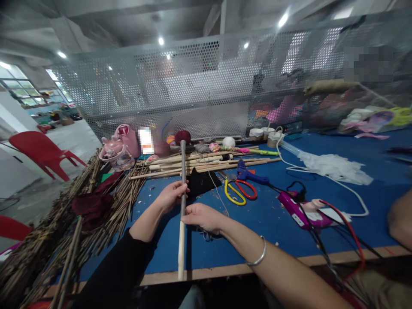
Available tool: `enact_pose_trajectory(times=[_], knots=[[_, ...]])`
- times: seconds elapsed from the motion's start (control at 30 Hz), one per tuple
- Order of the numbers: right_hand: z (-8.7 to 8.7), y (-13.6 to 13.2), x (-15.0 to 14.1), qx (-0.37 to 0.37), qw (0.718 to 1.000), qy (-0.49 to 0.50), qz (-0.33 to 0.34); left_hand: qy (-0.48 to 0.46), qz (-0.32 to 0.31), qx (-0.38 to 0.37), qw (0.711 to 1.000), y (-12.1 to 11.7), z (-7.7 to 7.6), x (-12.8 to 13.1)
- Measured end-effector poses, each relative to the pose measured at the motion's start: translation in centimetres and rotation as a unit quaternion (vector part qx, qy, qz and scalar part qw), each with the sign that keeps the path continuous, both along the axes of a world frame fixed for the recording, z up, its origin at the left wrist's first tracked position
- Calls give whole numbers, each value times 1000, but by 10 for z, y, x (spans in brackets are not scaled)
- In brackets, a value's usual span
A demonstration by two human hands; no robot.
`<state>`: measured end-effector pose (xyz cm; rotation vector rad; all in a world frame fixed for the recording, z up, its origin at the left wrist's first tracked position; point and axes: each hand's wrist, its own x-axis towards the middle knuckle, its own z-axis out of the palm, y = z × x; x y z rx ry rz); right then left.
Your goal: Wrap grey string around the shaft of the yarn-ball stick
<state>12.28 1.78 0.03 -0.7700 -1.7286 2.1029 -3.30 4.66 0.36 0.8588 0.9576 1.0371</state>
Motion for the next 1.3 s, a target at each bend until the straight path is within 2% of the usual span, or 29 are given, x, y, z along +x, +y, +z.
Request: enact_pose_trajectory(times=[0.13,0.27,0.33,0.5,0.57,0.77,0.87,1.07,1.23,1.3], knots=[[0,0,0,7,1000,-3,-17,5,2,8,1000,1,0,0],[2,-1,2,-54,998,28,-5,-78,-36,20,996,-1,7,2],[2,-2,1,-54,998,35,-17,-107,-43,15,993,-3,9,4],[-2,-5,-7,12,998,5,-54,-1,12,22,1000,-3,1,7],[-4,-4,-8,26,998,5,-62,14,17,25,999,-2,-2,7],[5,-2,0,-7,1000,21,-5,-92,-48,-6,995,-4,4,3],[6,-2,1,16,999,33,-4,-112,-74,-24,991,-6,8,2],[-8,1,-5,48,998,-27,-28,-3,42,3,999,-1,2,1],[-6,1,-5,51,995,-39,-76,-21,18,-6,1000,3,0,0],[-2,0,-3,48,996,-30,-68,-49,9,-8,999,2,1,2]])
